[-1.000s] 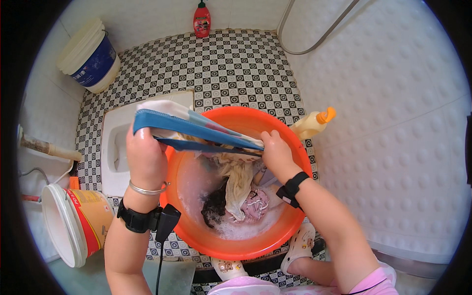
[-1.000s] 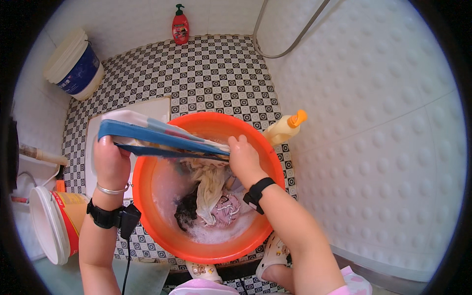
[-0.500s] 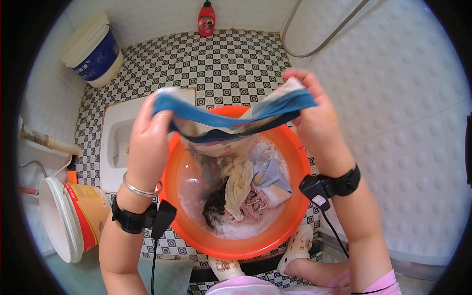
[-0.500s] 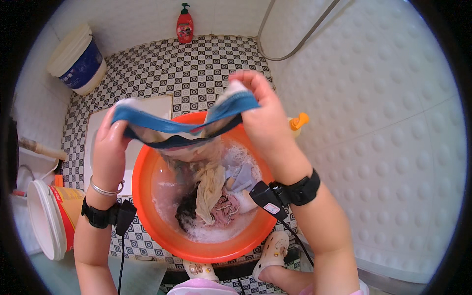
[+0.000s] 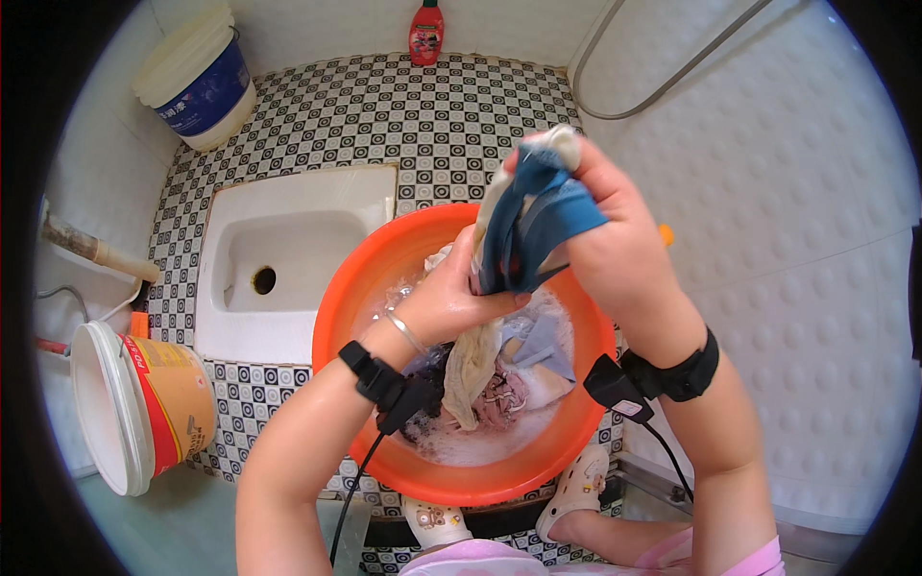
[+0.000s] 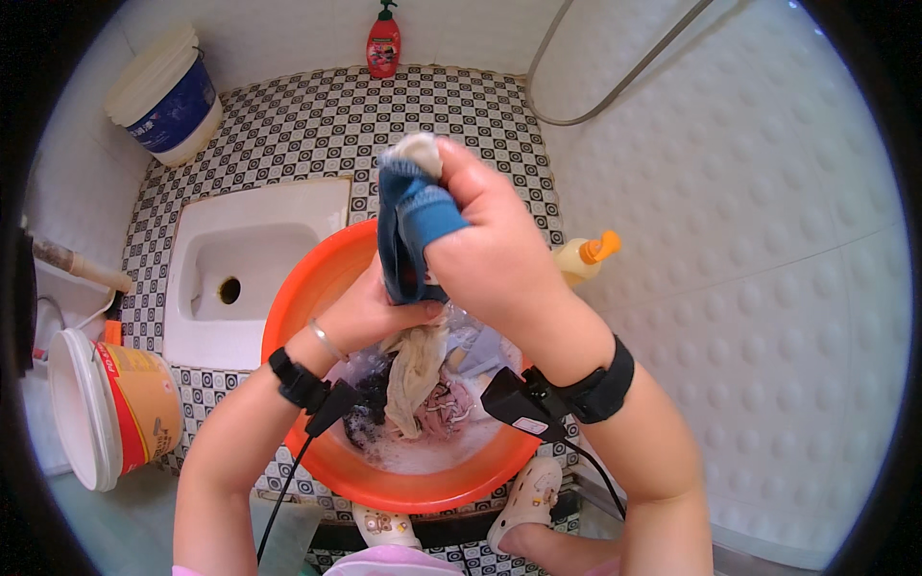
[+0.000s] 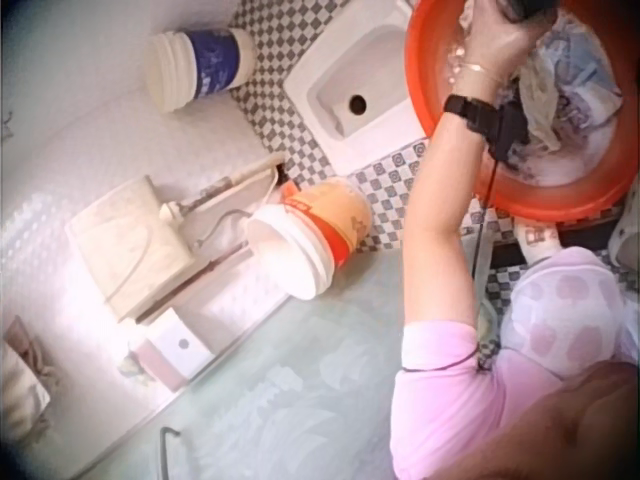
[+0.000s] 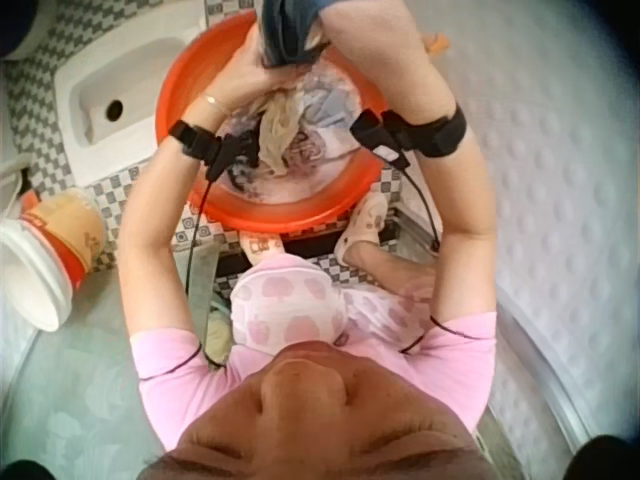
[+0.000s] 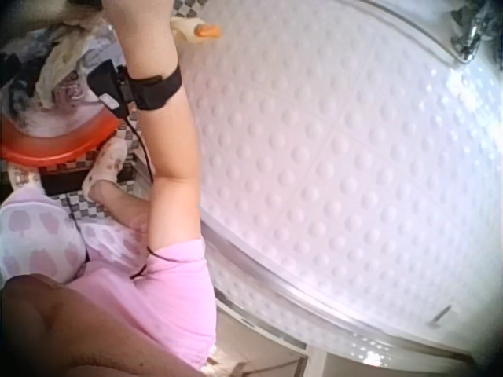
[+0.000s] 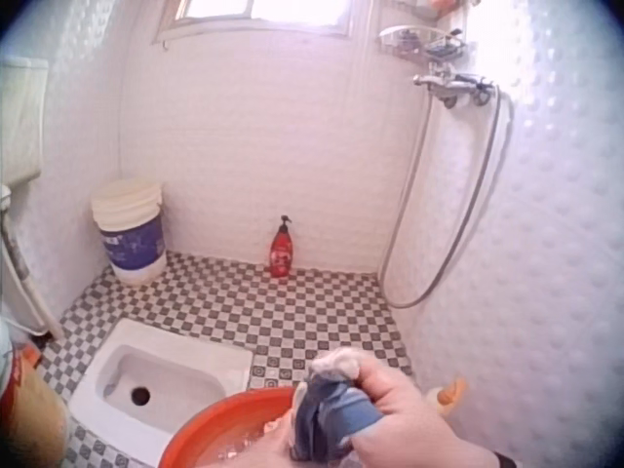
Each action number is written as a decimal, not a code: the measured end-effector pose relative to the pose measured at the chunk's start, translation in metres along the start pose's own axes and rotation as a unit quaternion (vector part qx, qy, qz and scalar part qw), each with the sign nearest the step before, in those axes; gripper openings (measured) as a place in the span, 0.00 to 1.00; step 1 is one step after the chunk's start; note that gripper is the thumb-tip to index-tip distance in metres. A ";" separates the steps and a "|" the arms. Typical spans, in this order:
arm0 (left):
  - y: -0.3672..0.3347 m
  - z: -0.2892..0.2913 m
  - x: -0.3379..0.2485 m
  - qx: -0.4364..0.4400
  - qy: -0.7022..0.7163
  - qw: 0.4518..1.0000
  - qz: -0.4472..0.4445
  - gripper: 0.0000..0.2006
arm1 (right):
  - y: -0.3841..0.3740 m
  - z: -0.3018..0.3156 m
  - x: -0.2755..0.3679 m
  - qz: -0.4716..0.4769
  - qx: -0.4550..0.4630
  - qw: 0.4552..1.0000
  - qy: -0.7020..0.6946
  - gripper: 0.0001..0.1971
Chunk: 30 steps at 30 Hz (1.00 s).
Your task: The person washes several pieces of clothing by hand in a basin of soapy water, scrubbing different parts of the fabric and squeezing them.
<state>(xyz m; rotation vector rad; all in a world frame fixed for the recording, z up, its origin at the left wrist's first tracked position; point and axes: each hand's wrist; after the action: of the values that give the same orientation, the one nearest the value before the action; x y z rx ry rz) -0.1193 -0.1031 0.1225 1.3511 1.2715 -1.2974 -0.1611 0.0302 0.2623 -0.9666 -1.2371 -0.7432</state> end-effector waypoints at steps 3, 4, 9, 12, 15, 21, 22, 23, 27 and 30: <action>-0.012 -0.003 0.022 -0.021 -0.015 1.000 -0.003 0.28 | -0.003 0.000 0.027 -0.005 -0.003 1.000 0.005 0.12; -0.015 -0.008 0.022 -0.020 -0.013 1.000 -0.004 0.28 | -0.005 0.004 0.030 -0.006 -0.004 1.000 0.008 0.12; -0.008 -0.001 0.032 -0.066 -0.032 0.986 0.147 0.18 | -0.009 0.026 0.039 0.068 -0.074 0.988 -0.113 0.14; 0.008 0.021 0.053 -0.107 -0.180 0.973 0.099 0.16 | -0.007 0.067 0.009 0.061 -0.147 0.987 0.017 0.13; 0.034 0.056 0.053 -0.150 -0.334 0.923 0.121 0.19 | -0.002 0.087 -0.063 0.022 -0.131 0.961 0.242 0.14; 0.074 0.060 0.090 -0.099 -0.539 0.835 0.058 0.29 | 0.023 0.052 -0.185 -0.089 0.022 0.899 0.429 0.12; 0.085 0.060 0.104 -0.073 -0.609 0.789 0.025 0.30 | 0.029 0.038 -0.208 -0.087 0.071 0.917 0.382 0.18; 0.087 0.047 0.099 -0.010 -0.657 0.747 0.103 0.31 | 0.037 0.036 -0.229 -0.019 0.145 0.910 0.388 0.29; 0.094 0.032 0.102 0.095 -0.661 0.695 0.266 0.33 | 0.058 -0.001 -0.247 -0.125 0.354 0.774 0.509 0.38; 0.078 0.031 0.106 0.174 -0.635 0.659 0.365 0.34 | 0.058 -0.005 -0.261 -0.187 0.399 0.744 0.502 0.36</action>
<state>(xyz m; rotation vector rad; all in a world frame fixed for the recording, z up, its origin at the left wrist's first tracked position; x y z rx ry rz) -0.0522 -0.1312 0.0091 0.6372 -0.4954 -1.3784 -0.1582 0.0397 -0.0053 0.4356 -0.6080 -0.7558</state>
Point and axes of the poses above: each hand's wrist, its own y-axis away from the middle knuckle, its own z-axis out of the back of the hand, x = y × z, and after that the axes turned 6 degrees about -x, right-handed
